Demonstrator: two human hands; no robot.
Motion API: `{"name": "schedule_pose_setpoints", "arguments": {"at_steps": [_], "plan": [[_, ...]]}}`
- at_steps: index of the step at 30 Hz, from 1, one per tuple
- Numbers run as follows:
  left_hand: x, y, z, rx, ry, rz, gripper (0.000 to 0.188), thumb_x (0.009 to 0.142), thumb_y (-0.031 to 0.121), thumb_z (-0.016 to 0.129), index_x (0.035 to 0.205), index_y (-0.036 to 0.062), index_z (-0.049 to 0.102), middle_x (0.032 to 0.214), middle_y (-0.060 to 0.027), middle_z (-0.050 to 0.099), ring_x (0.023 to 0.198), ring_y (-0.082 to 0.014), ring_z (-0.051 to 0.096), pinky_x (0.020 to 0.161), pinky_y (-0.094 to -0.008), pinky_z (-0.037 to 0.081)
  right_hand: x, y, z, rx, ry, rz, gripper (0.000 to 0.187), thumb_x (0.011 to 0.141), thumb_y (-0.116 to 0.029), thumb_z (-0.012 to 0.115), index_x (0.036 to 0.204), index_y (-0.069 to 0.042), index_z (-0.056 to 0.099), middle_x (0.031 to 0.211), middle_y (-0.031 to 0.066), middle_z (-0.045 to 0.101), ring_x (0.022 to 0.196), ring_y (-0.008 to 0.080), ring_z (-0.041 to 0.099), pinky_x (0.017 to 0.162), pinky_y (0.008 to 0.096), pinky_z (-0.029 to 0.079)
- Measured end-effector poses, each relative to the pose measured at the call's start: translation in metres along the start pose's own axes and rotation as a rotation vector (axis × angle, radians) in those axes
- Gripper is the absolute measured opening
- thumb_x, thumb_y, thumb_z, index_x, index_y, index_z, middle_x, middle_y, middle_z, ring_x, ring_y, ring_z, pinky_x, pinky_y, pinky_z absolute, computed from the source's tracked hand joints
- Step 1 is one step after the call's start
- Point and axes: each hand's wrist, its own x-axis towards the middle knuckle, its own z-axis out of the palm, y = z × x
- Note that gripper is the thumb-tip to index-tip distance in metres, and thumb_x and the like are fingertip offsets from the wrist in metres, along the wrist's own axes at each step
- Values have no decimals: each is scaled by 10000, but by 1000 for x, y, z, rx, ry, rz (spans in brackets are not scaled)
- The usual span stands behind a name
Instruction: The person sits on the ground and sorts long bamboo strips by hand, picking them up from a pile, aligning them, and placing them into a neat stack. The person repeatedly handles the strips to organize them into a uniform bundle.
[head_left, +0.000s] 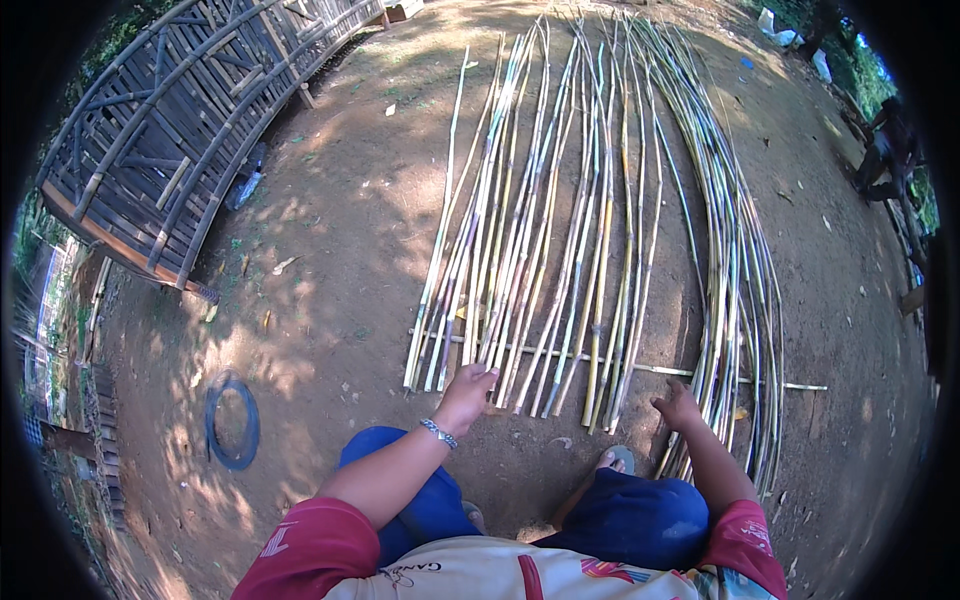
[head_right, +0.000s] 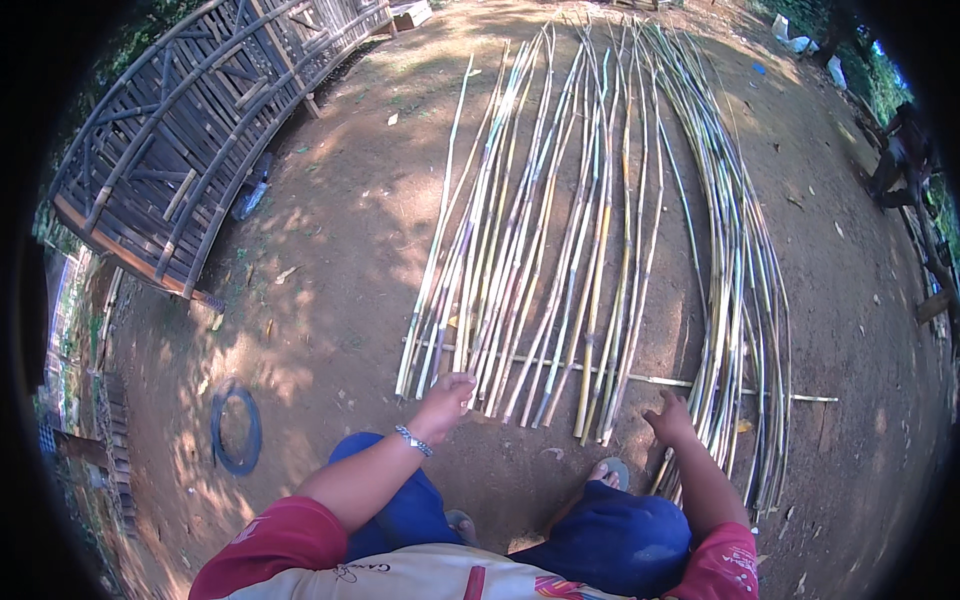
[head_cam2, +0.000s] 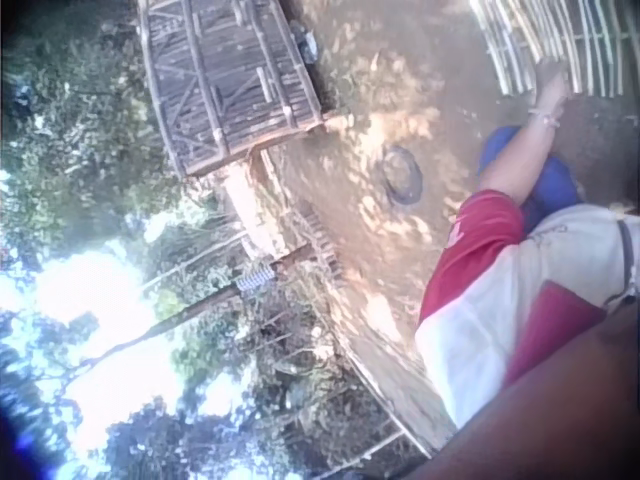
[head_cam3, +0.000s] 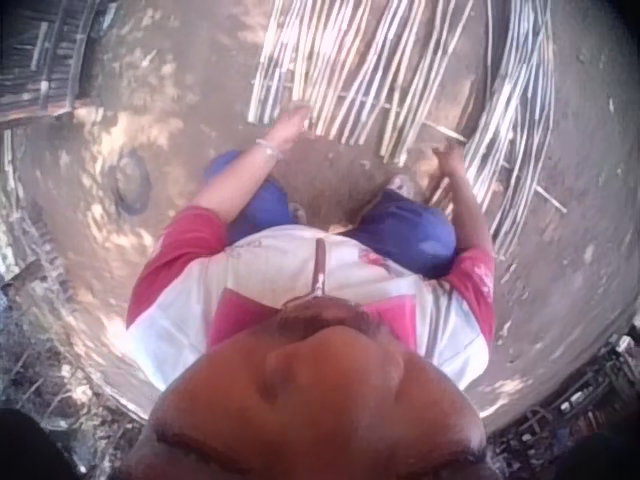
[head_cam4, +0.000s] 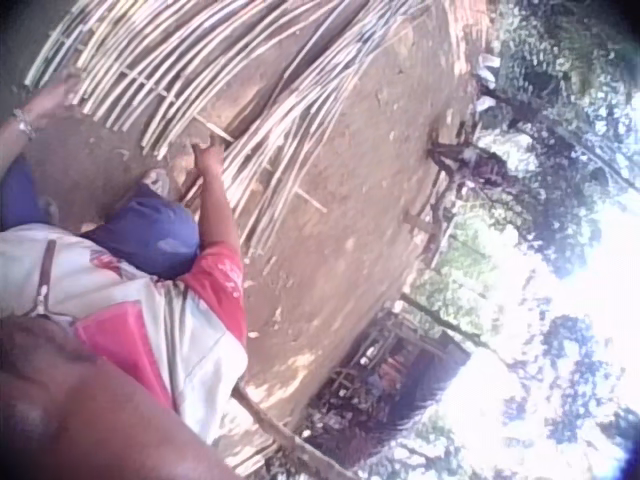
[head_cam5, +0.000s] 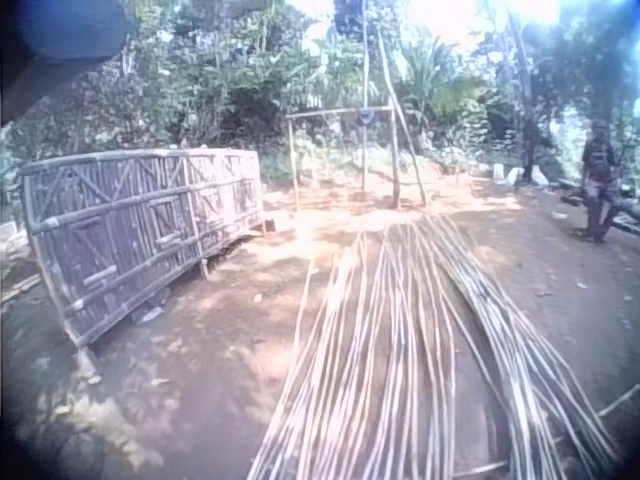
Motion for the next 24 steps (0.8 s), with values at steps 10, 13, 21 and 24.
{"name": "schedule_pose_setpoints", "arguments": {"at_steps": [10, 13, 21, 24], "plan": [[-265, 406, 12, 269, -657, 1554, 282, 800, 144, 758, 635, 56, 548, 583, -49, 514, 565, -205, 591, 705, -374, 534, -55, -65, -124, 319, 10, 17, 639, 852, -304, 708, 1352, 31, 490, 1228, 273, 609, 1137, 355, 613, 968, 394, 483], [-300, 422, 1, -34, -252, 1594, 243, 678, 208, 761, 622, 77, 564, 603, -42, 491, 466, -180, 499, 529, -333, 476, -136, -139, -127, 233, -112, -50, 659, 852, -338, 697, 1369, 12, 489, 1227, 257, 614, 1109, 348, 627, 931, 394, 502], [-346, 428, -58, 391, -286, 854, 449, 723, 127, 808, 539, 106, 399, 498, -31, 415, 415, -203, 416, 426, -329, 304, -315, -99, -164, 5, -371, 247, 660, 828, -416, 699, 1321, -5, 545, 1196, 249, 637, 1104, 359, 630, 974, 398, 481], [-376, 306, -103, 543, -171, 98, 369, 819, 239, 747, 636, 21, 513, 552, -127, 533, 470, -248, 512, 470, -358, 395, -387, -40, -194, -93, -445, 422, 646, 828, -434, 684, 1304, -16, 562, 1236, 243, 623, 1144, 366, 610, 994, 404, 472]]}}
